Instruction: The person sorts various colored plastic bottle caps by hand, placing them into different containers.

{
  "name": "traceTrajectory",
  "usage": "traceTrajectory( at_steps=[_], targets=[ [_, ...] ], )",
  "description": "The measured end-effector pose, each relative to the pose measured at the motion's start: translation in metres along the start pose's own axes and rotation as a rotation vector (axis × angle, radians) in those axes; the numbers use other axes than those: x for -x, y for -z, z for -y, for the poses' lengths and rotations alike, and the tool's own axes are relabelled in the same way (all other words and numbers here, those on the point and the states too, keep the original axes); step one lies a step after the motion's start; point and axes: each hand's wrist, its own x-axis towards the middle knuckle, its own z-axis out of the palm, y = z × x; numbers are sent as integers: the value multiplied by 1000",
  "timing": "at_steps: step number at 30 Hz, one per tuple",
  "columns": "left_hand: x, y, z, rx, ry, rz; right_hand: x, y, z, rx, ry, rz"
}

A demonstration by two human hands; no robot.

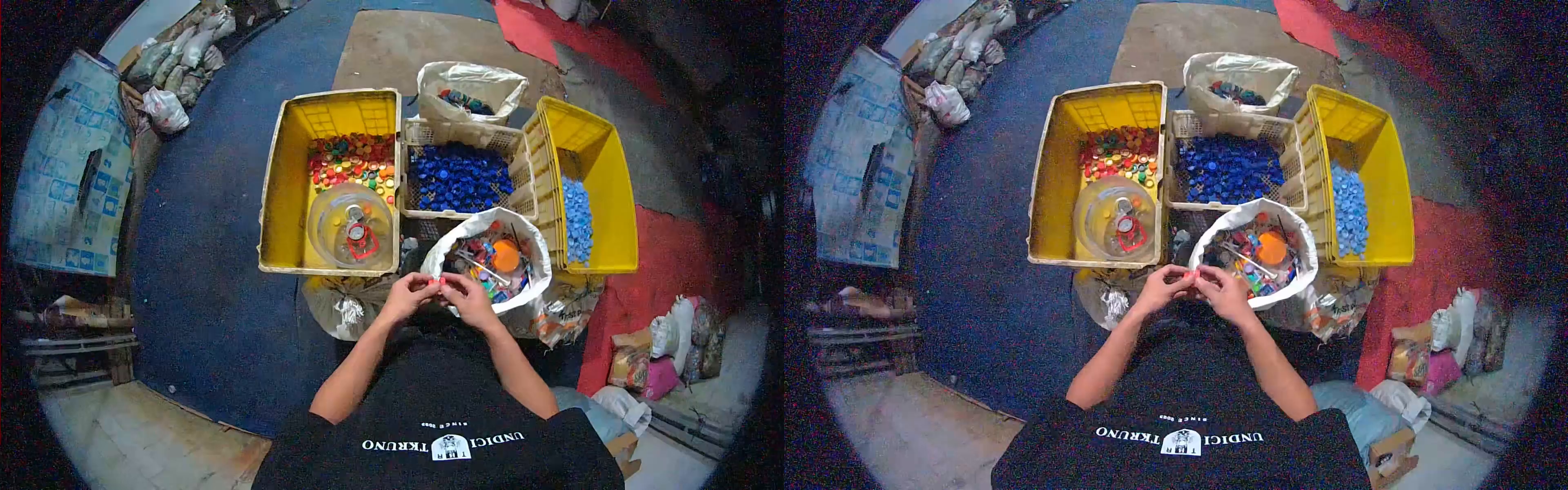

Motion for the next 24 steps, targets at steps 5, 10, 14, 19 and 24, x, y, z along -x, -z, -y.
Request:
traceTrajectory(
  at_steps=[5,10,14,19,24],
  targets=[
    [13,28,17,23,73,-76,-25,-18,-29,156,73,104],
    [-21,70,-76,-307,-362,-366,-125,-51,55,411,317,93],
    [-41,92,-168,241,-339,-574,-191,-71,88,444,669,-261],
    [-26,91,-131,128,-516,-610,-113,-39,76,430,494,-63],
    [-13,56,32,-148,-267,-376,-5,22,-28,367,254,-393]
  ],
)
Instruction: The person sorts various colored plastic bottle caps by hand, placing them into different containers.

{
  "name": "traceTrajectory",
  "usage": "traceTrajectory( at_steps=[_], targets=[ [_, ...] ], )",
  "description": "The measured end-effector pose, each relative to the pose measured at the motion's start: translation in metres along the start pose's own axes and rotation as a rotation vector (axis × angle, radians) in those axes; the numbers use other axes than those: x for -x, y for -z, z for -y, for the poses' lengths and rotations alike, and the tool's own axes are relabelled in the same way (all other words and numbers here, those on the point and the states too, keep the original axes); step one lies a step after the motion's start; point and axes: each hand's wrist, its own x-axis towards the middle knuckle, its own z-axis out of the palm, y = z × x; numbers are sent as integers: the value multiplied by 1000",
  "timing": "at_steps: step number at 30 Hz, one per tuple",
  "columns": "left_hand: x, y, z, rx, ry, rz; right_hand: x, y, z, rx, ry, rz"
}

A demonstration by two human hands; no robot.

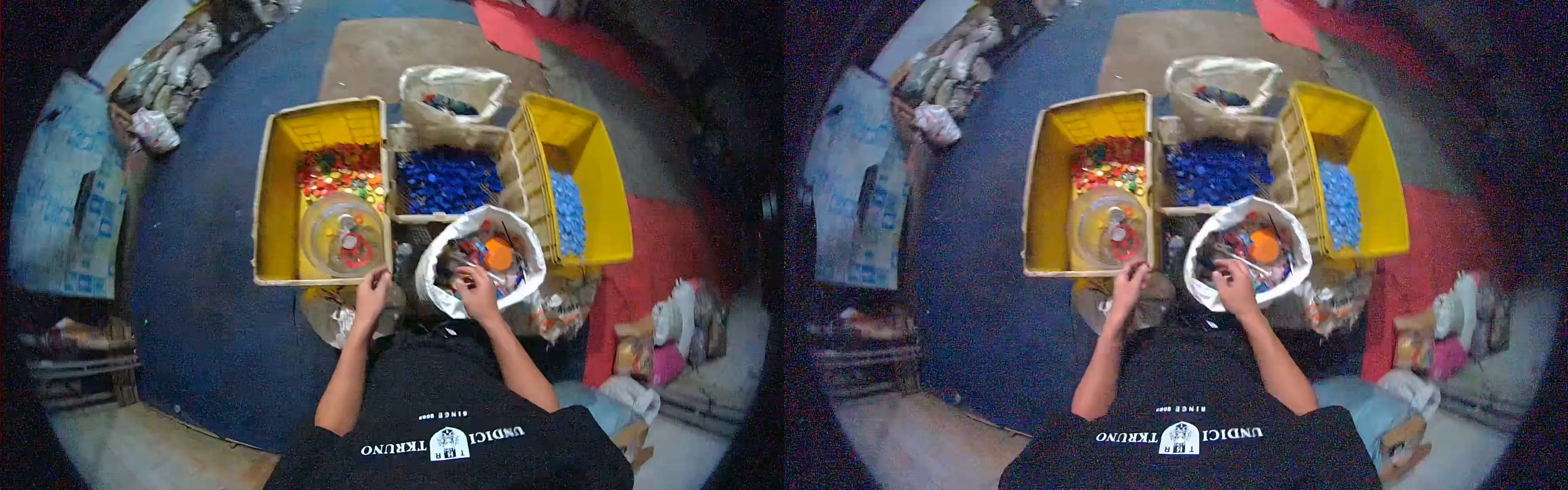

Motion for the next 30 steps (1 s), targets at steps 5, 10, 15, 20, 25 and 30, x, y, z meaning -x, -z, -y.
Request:
traceTrajectory(
  at_steps=[5,10,15,20,25,30],
  targets=[
    [29,-49,-1,-117,211,293,33,27,-34,508,-179,445],
    [-6,-89,-28,-258,57,395,28,14,-28,794,-286,723],
    [-35,-80,4,-683,110,519,16,22,-42,713,-337,890],
    [-7,-65,6,-649,237,572,0,23,-67,652,-303,871],
    [10,-56,28,-604,145,602,-31,0,-61,510,-205,405],
    [15,-52,23,-527,242,609,-10,-43,-94,840,-37,677]
  ],
)
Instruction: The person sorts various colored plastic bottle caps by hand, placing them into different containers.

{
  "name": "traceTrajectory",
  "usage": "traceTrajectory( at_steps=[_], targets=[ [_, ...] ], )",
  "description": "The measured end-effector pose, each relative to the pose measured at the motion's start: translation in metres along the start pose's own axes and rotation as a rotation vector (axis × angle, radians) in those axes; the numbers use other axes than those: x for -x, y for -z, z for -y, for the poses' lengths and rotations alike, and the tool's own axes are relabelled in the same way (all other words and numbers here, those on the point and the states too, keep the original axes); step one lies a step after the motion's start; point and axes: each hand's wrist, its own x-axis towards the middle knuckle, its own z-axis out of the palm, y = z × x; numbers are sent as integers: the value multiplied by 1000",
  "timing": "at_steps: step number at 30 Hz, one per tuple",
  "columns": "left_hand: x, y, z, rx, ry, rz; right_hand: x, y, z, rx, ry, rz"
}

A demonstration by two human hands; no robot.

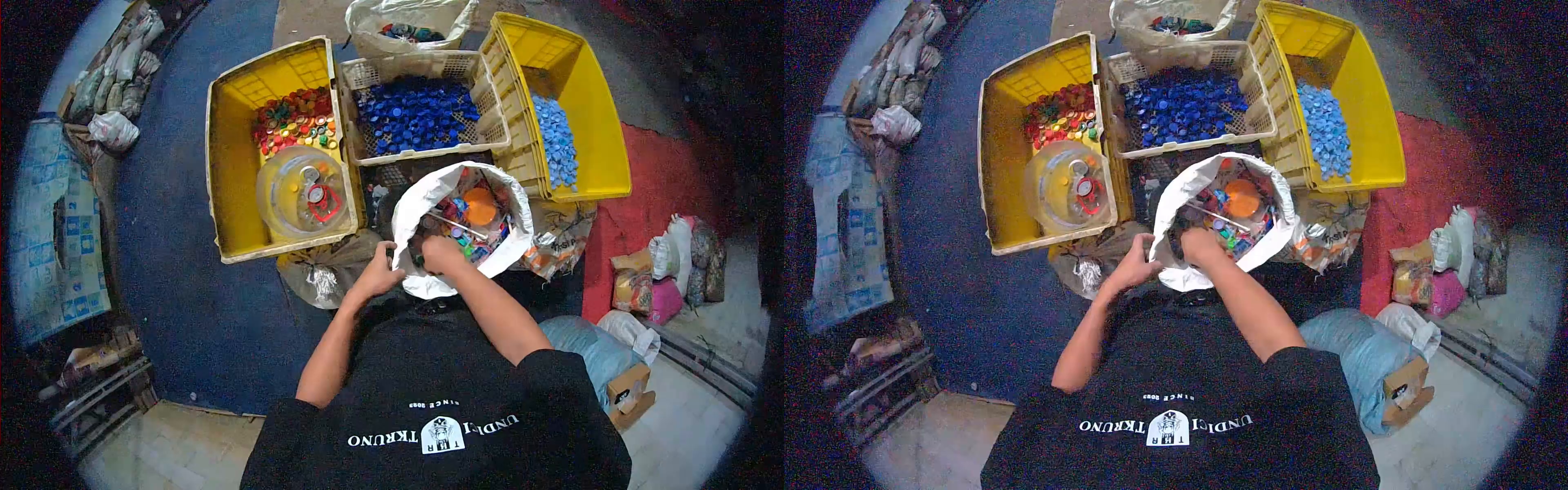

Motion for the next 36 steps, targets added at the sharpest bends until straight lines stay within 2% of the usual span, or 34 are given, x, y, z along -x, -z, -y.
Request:
traceTrajectory(
  at_steps=[1,3,6,7,9,10,12,15,17,19,20,22,24,25,27,28,29,30,31,32,33,34,36],
  targets=[
    [1,-1,0,1,1,-4,5,-10,3,132,-24,-66],
    [3,-2,0,43,-86,-84,3,-16,-1,73,-49,-56],
    [5,-5,2,10,-171,-147,12,-6,-20,-77,-138,-241],
    [8,-3,-4,12,-174,-147,14,12,-26,-119,-190,-227],
    [13,1,-16,-55,-70,-100,16,22,-50,-325,-304,-388],
    [12,0,-13,-53,-72,-98,15,29,-56,-322,-307,-389],
    [7,1,-11,-83,-65,-41,14,44,-65,-498,-133,-635],
    [7,4,-15,-142,-98,0,30,69,-40,-439,-69,-681],
    [10,4,-23,-205,-98,-6,31,60,-26,-346,-52,-682],
    [11,6,-30,-271,-99,-18,25,34,-18,-319,-188,-190],
    [10,7,-32,-321,-85,-12,26,18,-16,-322,-185,-190],
    [12,6,-35,-372,-67,-9,32,-13,-10,-165,-336,82],
    [15,1,-43,-565,-196,-195,40,-19,-2,-185,-369,0],
    [14,-3,-50,-566,-196,-197,43,-17,1,-205,-408,-78],
    [6,-10,-67,-790,-528,-499,44,-15,-1,-230,-427,-57],
    [-7,-13,-72,-748,-712,-522,41,-24,-7,-194,-389,-36],
    [-23,-17,-76,-640,-787,-277,37,-32,-13,-158,-350,-18],
    [-34,-28,-78,-682,-755,-163,26,-57,-30,-76,-199,12],
    [-45,-39,-78,-723,-718,-49,20,-82,-40,-81,-201,5],
    [-57,-46,-74,-731,-723,-44,18,-106,-47,-394,-245,-232],
    [-69,-53,-69,-907,-518,11,18,-116,-50,-706,-284,-472],
    [-81,-58,-60,-1074,-306,65,33,-61,-25,-233,-340,-222],
    [-96,-64,-34,-1149,-341,102,34,-49,-16,-114,-331,-116]
  ],
)
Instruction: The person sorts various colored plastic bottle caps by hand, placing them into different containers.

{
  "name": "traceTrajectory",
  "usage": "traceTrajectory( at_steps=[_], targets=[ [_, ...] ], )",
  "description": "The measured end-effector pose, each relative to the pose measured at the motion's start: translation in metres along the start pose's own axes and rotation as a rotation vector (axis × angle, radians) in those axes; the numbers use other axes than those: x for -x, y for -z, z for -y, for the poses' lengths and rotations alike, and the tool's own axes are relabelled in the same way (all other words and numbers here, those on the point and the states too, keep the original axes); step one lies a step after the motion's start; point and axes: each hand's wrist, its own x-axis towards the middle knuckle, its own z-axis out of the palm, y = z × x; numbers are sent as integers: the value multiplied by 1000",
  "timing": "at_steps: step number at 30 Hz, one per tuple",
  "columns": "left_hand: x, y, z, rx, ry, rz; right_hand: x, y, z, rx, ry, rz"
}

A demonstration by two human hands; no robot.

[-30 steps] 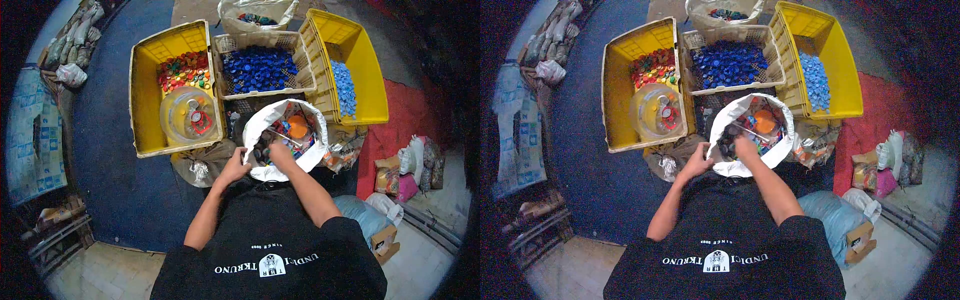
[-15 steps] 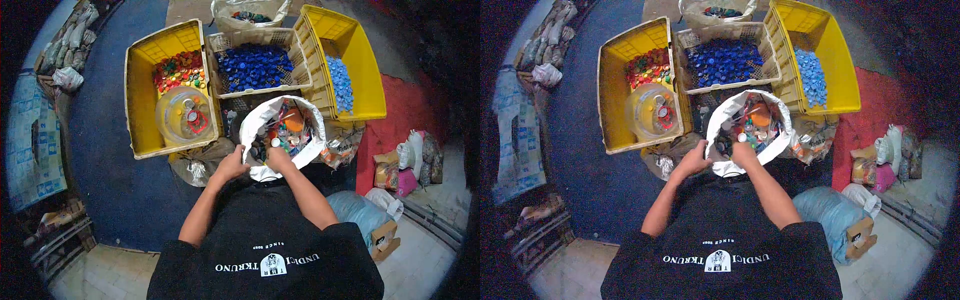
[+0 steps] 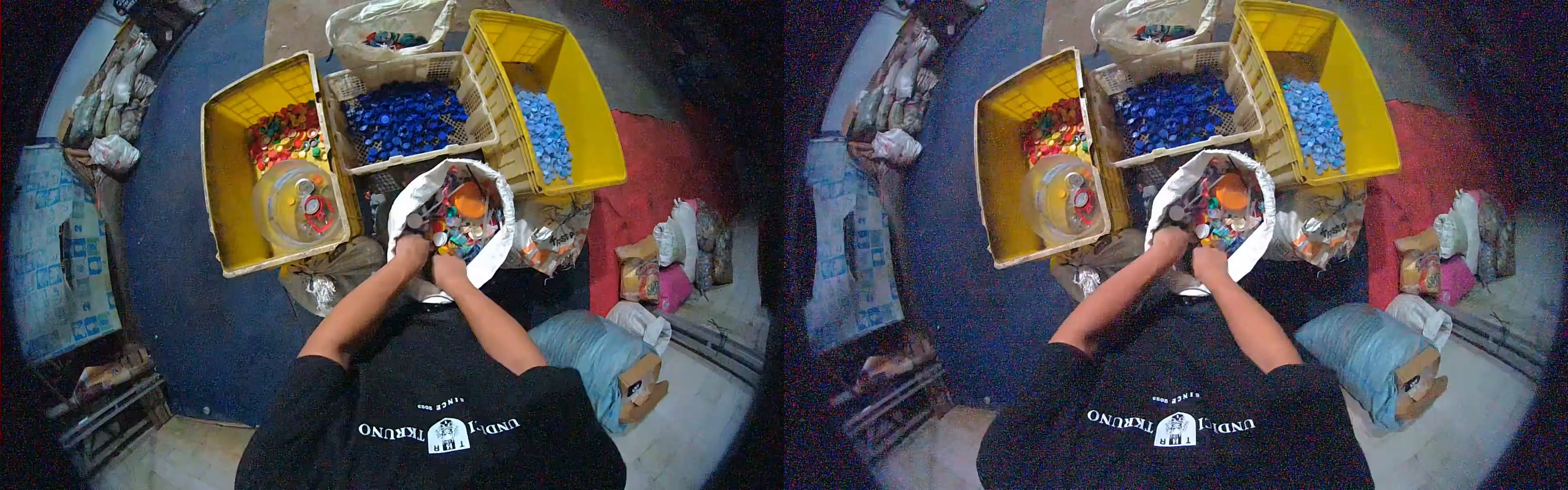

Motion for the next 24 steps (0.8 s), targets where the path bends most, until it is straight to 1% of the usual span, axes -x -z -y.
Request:
traceTrajectory(
  at_steps=[1,2,4,5,6,7,9,10,12,13,14,15,16,17,19,21,22,23,24],
  targets=[
    [-5,-12,3,0,-31,38,3,10,3,65,18,79],
    [-13,-39,10,-4,-37,31,7,11,3,95,54,54],
    [-26,-96,23,153,-74,-164,14,8,4,84,49,12],
    [-26,-104,25,149,-83,-162,15,8,3,69,48,-25],
    [-25,-110,27,126,-95,-144,15,8,1,48,37,60],
    [-25,-116,29,102,-108,-128,16,8,0,44,30,57],
    [-23,-125,32,54,-130,-102,20,12,0,-71,0,44],
    [-22,-128,33,32,-137,-95,21,17,0,-68,-2,38],
    [-20,-131,35,-10,-145,-87,25,29,-2,-211,-67,38],
    [-62,-179,36,-15,-143,-106,23,33,-5,-201,-61,22],
    [-78,-234,51,-116,-279,-280,21,31,-11,-337,-40,-8],
    [-71,-281,95,-222,-414,-452,19,25,-19,-474,-15,-38],
    [-78,-257,97,-234,-409,-472,19,32,-19,-620,-4,-14],
    [-100,-229,86,-201,-397,-440,24,37,-20,-721,-71,-10],
    [-77,-205,72,-137,-377,-379,25,35,-28,-749,138,-131],
    [-60,-176,54,-69,-347,-312,22,41,-28,-856,102,-78],
    [-45,-165,46,-30,-331,-276,12,34,-30,-1052,-13,77],
    [-36,-148,41,9,-318,-238,11,37,-27,-1046,2,71],
    [-39,-140,43,47,-307,-199,11,39,-24,-1069,-10,-10]
  ],
)
